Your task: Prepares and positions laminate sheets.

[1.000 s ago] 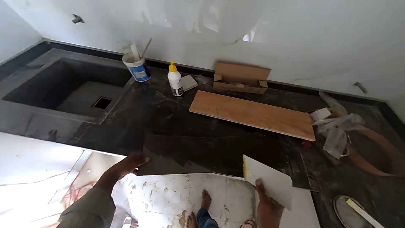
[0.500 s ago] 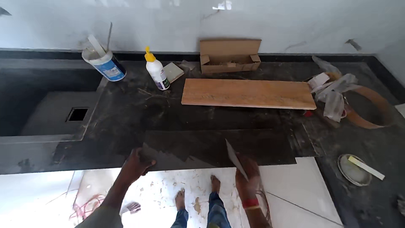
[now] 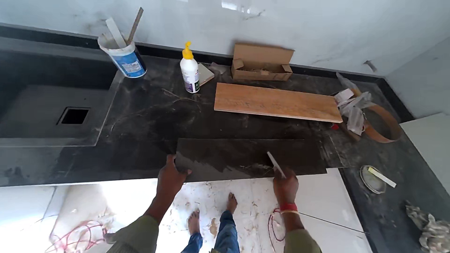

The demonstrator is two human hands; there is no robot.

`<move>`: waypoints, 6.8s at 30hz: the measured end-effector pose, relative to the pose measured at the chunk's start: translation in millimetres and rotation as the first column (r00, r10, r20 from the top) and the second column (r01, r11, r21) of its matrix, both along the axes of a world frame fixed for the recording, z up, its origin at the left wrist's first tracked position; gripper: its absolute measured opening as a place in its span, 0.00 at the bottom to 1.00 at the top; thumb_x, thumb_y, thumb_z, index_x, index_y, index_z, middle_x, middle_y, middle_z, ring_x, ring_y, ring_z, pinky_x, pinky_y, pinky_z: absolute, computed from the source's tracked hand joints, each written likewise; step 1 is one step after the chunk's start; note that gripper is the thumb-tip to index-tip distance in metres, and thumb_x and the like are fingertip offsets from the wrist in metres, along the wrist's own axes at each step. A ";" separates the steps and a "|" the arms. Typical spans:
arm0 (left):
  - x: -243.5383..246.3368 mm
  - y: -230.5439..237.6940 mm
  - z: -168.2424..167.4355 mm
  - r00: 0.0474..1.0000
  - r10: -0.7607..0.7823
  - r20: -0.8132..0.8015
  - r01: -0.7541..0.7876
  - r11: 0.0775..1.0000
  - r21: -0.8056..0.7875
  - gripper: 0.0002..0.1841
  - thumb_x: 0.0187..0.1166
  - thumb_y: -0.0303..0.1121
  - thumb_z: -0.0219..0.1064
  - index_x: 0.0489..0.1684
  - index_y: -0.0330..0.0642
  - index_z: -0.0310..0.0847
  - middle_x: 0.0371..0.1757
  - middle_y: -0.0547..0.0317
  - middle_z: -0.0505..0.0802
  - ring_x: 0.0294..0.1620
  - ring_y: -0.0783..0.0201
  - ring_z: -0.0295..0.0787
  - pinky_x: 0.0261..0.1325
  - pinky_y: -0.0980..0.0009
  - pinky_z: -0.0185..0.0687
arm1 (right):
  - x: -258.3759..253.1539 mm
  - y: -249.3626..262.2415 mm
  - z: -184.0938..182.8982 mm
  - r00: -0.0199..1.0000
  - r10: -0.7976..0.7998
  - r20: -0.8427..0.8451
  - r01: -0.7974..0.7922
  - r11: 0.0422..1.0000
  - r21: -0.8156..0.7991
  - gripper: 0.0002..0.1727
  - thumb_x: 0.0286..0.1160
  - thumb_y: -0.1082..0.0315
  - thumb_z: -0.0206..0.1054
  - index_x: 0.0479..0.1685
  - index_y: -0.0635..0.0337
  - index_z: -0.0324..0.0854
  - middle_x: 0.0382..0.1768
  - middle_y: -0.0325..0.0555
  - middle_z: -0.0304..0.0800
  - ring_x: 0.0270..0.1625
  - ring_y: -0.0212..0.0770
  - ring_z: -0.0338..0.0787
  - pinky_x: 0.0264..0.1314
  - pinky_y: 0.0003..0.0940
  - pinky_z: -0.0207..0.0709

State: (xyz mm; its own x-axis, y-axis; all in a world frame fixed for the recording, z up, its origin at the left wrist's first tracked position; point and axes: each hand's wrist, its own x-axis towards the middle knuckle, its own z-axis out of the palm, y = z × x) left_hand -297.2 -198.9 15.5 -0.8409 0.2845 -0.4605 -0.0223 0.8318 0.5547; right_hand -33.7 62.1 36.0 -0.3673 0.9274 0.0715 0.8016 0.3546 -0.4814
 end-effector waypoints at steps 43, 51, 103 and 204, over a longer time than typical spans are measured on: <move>22.6 -57.1 -26.7 0.925 0.216 0.313 -0.355 0.787 0.505 0.37 0.75 0.25 0.75 0.88 0.48 0.65 0.42 0.47 0.93 0.26 0.58 0.94 0.32 0.62 0.95 | -129.6 -174.0 35.6 0.941 0.338 -0.026 -0.337 0.926 -0.170 0.19 0.82 0.58 0.67 0.49 0.69 0.90 0.39 0.61 0.94 0.45 0.59 0.95 0.54 0.58 0.86; 40.4 -53.2 -26.9 0.697 0.372 0.613 -0.713 0.453 0.535 0.13 0.78 0.15 0.64 0.57 0.26 0.73 0.36 0.45 0.93 0.32 0.57 0.95 0.36 0.62 0.94 | -158.3 -213.3 -19.7 0.766 0.629 0.133 -0.642 0.759 0.109 0.21 0.64 0.74 0.72 0.60 0.59 0.92 0.58 0.55 0.95 0.61 0.57 0.93 0.64 0.55 0.85; 42.9 -71.2 -30.7 0.562 -0.259 0.785 -0.798 0.081 0.598 0.30 0.72 0.15 0.65 0.80 0.31 0.70 0.67 0.39 0.87 0.61 0.46 0.90 0.63 0.49 0.89 | -201.2 -164.8 27.4 0.832 0.546 -0.101 -0.555 0.818 -0.154 0.16 0.81 0.59 0.70 0.50 0.65 0.91 0.44 0.57 0.93 0.47 0.53 0.94 0.57 0.55 0.85; 95.5 -55.3 -16.7 0.470 -0.499 0.729 -0.826 0.043 0.562 0.20 0.73 0.26 0.72 0.64 0.44 0.79 0.53 0.50 0.95 0.54 0.55 0.94 0.66 0.56 0.87 | -73.1 -192.7 56.1 0.673 0.693 -0.259 -0.675 0.718 0.169 0.13 0.76 0.63 0.66 0.47 0.55 0.96 0.47 0.40 0.98 0.54 0.36 0.94 0.62 0.33 0.87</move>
